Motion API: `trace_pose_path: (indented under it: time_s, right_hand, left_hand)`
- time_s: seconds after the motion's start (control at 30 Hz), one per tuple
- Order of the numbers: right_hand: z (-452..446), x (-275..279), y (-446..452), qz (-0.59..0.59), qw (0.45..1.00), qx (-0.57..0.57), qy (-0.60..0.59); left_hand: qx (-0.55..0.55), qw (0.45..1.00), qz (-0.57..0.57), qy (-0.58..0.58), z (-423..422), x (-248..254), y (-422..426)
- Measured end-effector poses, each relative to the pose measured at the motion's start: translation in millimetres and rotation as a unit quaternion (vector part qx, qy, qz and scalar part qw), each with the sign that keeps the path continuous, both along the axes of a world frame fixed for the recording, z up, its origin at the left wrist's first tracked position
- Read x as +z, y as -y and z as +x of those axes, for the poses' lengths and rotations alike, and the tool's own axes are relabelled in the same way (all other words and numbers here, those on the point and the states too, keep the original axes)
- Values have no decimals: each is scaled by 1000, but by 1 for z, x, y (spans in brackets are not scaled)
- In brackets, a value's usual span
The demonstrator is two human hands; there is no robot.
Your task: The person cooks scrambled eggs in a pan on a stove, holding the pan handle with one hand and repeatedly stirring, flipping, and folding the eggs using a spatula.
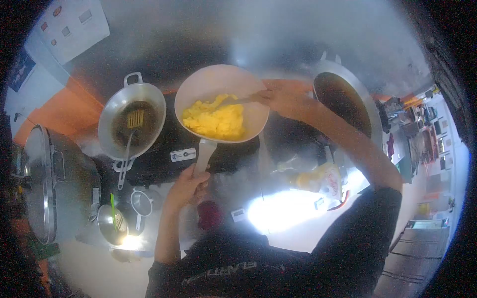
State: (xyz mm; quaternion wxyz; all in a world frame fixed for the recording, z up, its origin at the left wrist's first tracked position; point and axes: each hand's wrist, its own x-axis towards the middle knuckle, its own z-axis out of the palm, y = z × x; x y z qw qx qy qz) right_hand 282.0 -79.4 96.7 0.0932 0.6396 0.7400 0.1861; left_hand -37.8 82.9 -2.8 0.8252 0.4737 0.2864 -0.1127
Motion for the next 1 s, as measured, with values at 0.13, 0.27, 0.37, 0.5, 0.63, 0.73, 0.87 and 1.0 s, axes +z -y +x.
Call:
trace_pose_path:
  time_s: [0.13, 0.27, 0.37, 0.5, 0.63, 0.73, 0.87, 1.0]
  right_hand:
    - [-23, 44, 29, -8, 998, -10, -65]
    - [-47, 70, 46, -71, 985, -106, -118]
    - [-54, 28, 57, -142, 965, -148, -161]
    - [-67, -54, 28, -66, 960, -191, -195]
    - [-59, -54, 4, -21, 960, -228, -161]
    - [-40, -14, 1, -15, 941, -219, -256]
    - [-17, 73, 14, -135, 934, -267, -197]
    - [3, 86, 10, -296, 878, -304, -220]
  left_hand:
    - [-3, 1000, -5, 1, 2, -1, 0]
    - [-17, 1000, 10, -11, 3, 5, -1]
    - [-38, 998, 27, -30, 6, 17, 2]
    - [-60, 994, 70, -55, 7, 23, 7]
    - [-40, 996, 58, -52, 5, 21, 10]
    - [-24, 997, 46, -50, 6, 20, 10]
    - [-17, 999, 29, -23, 3, 5, 10]
    - [-28, 998, 39, -47, 7, 13, 9]
